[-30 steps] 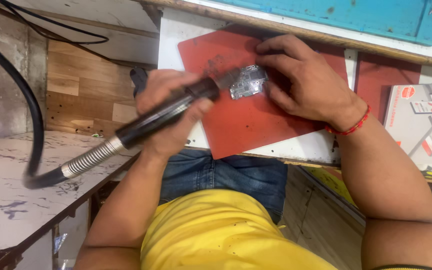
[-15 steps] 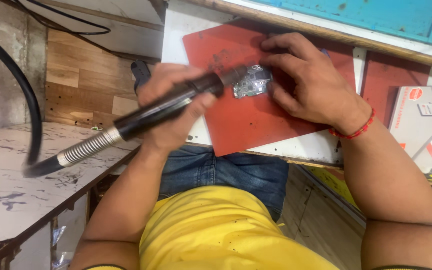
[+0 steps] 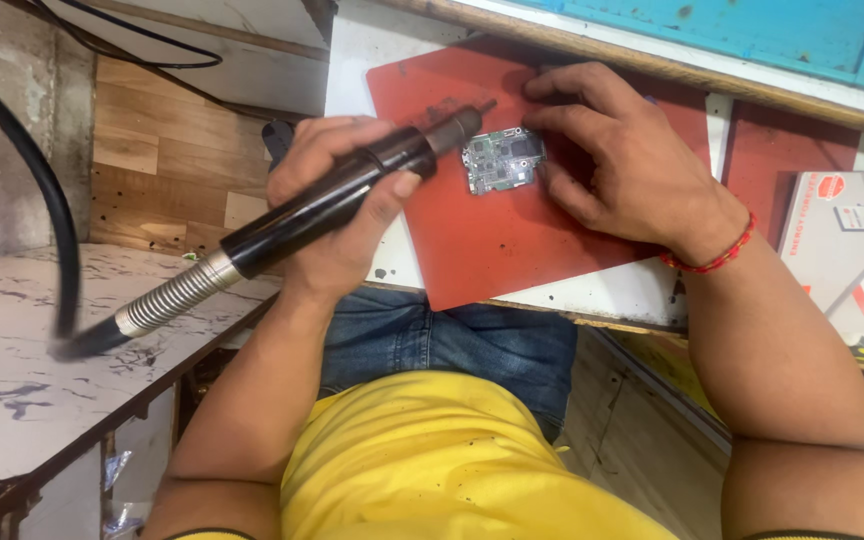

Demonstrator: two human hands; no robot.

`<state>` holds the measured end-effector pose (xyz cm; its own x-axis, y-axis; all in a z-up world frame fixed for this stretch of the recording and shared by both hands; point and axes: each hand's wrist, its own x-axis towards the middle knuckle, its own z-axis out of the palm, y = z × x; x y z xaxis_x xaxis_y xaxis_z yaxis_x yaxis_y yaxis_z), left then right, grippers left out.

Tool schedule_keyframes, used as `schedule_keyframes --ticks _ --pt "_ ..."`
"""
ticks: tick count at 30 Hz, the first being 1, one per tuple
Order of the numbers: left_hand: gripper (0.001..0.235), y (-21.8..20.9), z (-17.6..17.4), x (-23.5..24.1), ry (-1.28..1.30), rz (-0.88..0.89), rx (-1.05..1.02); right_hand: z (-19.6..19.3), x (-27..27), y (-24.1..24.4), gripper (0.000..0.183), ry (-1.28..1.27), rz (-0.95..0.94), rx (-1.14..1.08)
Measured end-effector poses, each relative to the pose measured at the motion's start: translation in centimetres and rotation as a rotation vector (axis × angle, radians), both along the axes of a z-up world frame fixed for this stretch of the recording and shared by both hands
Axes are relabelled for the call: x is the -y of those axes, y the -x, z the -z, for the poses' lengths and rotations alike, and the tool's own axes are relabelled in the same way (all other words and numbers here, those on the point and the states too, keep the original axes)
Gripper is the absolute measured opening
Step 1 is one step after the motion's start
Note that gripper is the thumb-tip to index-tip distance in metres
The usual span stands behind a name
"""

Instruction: The person uses a hot air rework station to heat a small circuit board placed on a red mat. They hold the board steady with one hand while directing the hot air nozzle with the other, repeatedly moving the tool over the components.

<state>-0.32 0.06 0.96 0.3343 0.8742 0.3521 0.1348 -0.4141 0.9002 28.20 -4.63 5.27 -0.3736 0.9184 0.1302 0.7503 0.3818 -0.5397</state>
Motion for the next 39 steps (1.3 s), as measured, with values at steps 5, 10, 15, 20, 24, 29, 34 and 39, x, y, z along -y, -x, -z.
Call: schedule_keyframes --ticks 5,10,15,20,24,29,34,39 --pt "0.034 -0.4 0.3 -0.2 -0.122 0.186 0.059 0.0 0.1 -0.1 0.041 -0.005 -0.003 -0.015" --pt "0.037 -0.4 0.2 -0.2 -0.017 0.173 0.105 0.1 0.4 -0.1 0.039 -0.019 -0.003 -0.04" --pt "0.033 -0.6 0.2 -0.3 -0.142 0.062 0.029 -0.3 0.1 -0.1 0.04 -0.019 0.005 -0.014" --pt "0.033 -0.3 0.2 0.0 -0.126 0.097 0.016 -0.7 0.0 -0.4 0.038 0.006 0.03 -0.004" --pt "0.027 -0.2 0.0 -0.2 -0.063 0.096 0.075 -0.5 0.2 -0.1 0.038 -0.006 0.029 -0.001" --pt "0.034 -0.5 -0.7 -0.3 -0.1 0.144 0.03 -0.3 0.1 -0.2 0.044 0.025 0.011 -0.006" --pt "0.034 -0.5 -1.8 -0.4 -0.149 0.188 -0.034 -0.2 -0.3 -0.4 0.053 -0.03 -0.054 -0.02" --pt "0.033 -0.5 -1.3 -0.3 -0.095 0.157 0.071 0.1 -0.2 -0.1 0.057 0.001 -0.037 -0.025"
